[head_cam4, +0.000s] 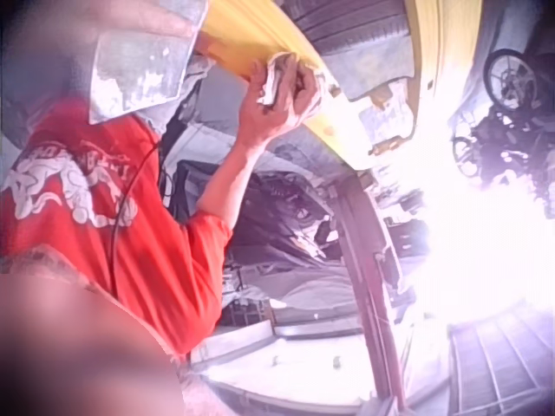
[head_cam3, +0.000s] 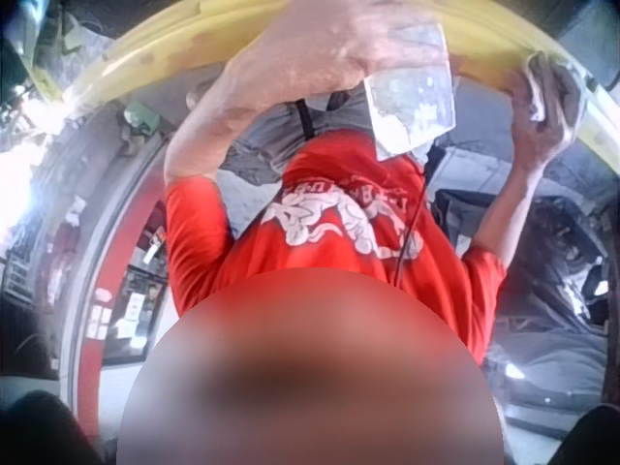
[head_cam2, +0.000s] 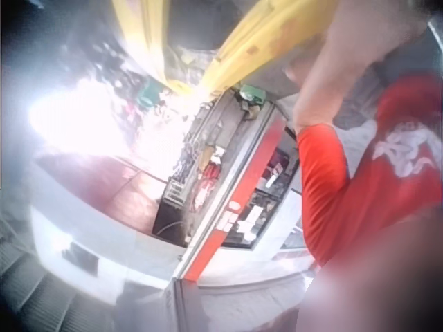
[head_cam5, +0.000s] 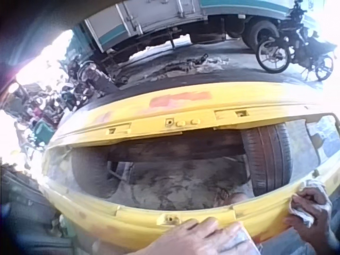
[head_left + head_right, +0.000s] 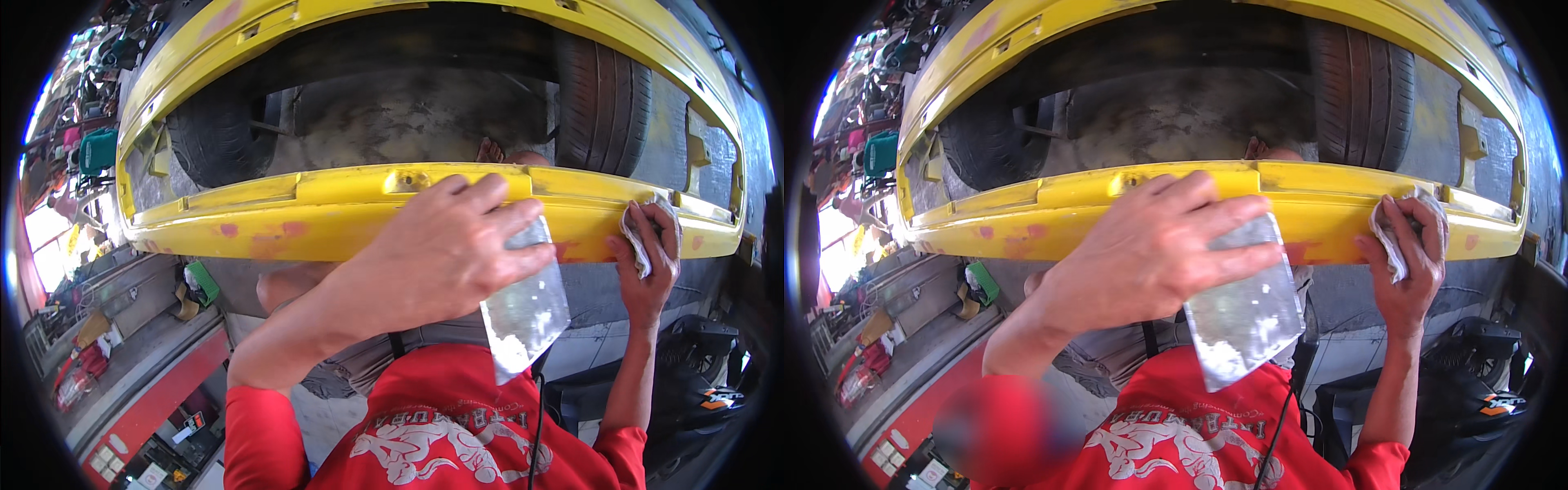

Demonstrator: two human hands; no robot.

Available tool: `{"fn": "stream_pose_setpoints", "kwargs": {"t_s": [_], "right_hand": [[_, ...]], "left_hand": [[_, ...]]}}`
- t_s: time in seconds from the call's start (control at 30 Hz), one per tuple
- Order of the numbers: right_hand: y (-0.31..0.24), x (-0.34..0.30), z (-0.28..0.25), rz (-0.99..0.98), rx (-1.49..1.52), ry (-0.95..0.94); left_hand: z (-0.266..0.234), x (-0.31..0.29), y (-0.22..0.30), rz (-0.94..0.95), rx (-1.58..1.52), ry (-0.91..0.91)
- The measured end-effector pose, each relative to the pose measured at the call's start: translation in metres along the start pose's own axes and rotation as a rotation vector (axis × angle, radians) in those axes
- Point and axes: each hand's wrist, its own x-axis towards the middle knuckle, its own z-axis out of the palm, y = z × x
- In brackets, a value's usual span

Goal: The person sands a yellow car bumper with a sanding block and wipes it with a cloth. They repeatedly sand different sections and wipe away dust, working on the bumper resting on a stand.

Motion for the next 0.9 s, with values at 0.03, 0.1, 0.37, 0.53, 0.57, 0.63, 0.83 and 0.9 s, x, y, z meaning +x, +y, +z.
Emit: {"fn": "stream_pose_setpoints", "kwargs": {"t_s": [0.03, 0.1, 0.37, 0.53, 0.57, 0.63, 0.83, 0.9], "right_hand": [[-0.001, 0.001, -0.001, 0.0, -0.005, -0.001], [-0.007, 0.004, 0.002, -0.037, -0.038, 0.044], [-0.179, 0.001, 0.108, -0.253, 0.081, -0.086], [-0.328, 0.024, 0.177, -0.513, 0.306, -0.1], [-0.347, 0.026, 0.184, -0.551, 0.243, -0.108], [-0.351, 0.028, 0.187, -0.594, 0.241, -0.16], [-0.221, 0.019, 0.124, -0.527, 0.085, -0.177], [-0.184, 0.014, 0.093, -0.482, -0.094, -0.045]], "left_hand": [[-0.001, 0.0, -0.002, 0.033, 0.007, 0.052], [-0.003, -0.01, -0.008, -0.004, 0.014, 0.154], [-0.021, -0.182, 0.006, -0.545, 0.023, 0.569], [-0.032, -0.26, 0.041, -0.49, -0.085, 0.852], [-0.031, -0.269, 0.045, -0.532, -0.106, 0.846], [-0.027, -0.286, 0.052, -0.434, -0.135, 0.92], [-0.003, -0.318, 0.07, -0.634, -0.098, 0.876], [-0.001, -0.321, 0.073, -0.725, -0.085, 0.878]]}}
